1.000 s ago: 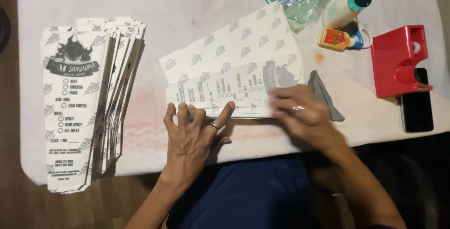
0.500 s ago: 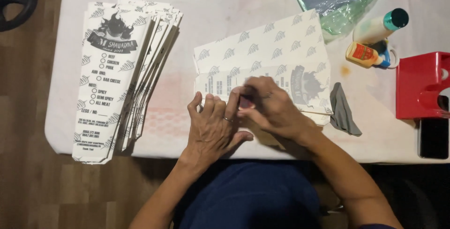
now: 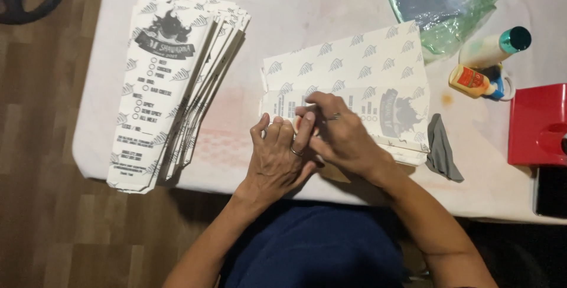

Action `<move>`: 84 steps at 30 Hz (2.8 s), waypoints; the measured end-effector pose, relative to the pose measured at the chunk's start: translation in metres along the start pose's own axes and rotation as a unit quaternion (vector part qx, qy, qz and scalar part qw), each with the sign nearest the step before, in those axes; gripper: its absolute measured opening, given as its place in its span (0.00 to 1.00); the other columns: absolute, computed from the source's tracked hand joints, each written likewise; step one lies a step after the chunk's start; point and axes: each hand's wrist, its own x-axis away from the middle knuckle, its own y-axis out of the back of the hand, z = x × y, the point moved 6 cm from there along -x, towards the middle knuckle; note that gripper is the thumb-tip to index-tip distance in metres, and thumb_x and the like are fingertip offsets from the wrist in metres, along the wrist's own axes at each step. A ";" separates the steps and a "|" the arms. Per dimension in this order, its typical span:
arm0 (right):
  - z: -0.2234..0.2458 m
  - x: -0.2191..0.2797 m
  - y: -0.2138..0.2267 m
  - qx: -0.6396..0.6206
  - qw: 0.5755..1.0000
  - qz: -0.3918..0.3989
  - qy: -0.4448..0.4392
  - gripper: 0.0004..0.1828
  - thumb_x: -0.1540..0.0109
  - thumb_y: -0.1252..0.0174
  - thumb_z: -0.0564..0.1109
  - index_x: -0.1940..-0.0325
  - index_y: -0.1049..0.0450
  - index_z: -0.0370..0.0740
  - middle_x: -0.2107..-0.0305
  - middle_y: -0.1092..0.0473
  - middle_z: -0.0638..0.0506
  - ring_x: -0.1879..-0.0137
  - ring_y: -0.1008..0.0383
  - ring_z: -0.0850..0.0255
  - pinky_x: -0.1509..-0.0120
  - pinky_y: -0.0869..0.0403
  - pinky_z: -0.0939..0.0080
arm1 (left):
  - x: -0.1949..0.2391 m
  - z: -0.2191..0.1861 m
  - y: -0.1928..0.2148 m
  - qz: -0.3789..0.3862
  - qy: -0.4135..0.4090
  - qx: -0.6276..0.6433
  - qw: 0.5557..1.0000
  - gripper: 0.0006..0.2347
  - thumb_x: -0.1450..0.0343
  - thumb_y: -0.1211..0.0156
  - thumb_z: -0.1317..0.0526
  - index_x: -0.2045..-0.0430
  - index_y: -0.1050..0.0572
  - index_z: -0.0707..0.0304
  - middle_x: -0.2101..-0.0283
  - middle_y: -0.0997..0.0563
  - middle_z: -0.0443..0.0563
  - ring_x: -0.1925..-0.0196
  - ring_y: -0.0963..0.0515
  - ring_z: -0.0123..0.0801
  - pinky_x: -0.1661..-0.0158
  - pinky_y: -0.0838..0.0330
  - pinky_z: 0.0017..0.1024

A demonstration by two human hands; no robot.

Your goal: Folding and stacking paper food wrappers at a table.

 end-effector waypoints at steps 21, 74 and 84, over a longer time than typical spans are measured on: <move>0.012 0.077 0.045 0.282 0.945 -0.151 0.072 0.05 0.37 0.32 0.47 0.58 0.16 0.48 0.64 0.21 0.56 0.60 0.24 0.58 0.31 0.35 0.46 | -0.036 -0.035 0.015 -0.260 -0.013 0.080 0.962 0.08 0.27 0.40 0.71 0.61 0.22 0.86 0.57 0.19 0.78 0.58 0.18 0.68 0.57 0.21 0.52; -0.009 0.022 0.059 0.230 0.970 -0.031 0.066 0.05 0.39 0.34 0.42 0.70 0.19 0.42 0.77 0.27 0.53 0.71 0.29 0.59 0.32 0.32 0.46 | -0.024 -0.040 0.015 -0.167 0.010 0.073 0.983 0.14 0.24 0.45 0.56 0.50 0.22 0.64 0.54 0.20 0.55 0.60 0.24 0.38 0.50 0.28 0.37; -0.129 -0.065 0.081 0.221 0.974 -0.001 -0.042 0.06 0.31 0.34 0.41 0.55 0.16 0.35 0.63 0.25 0.41 0.55 0.27 0.51 0.45 0.26 0.51 | -0.029 -0.042 0.008 -0.115 0.035 0.020 0.993 0.21 0.22 0.49 0.48 0.44 0.24 0.66 0.47 0.21 0.58 0.59 0.32 0.38 0.53 0.37 0.34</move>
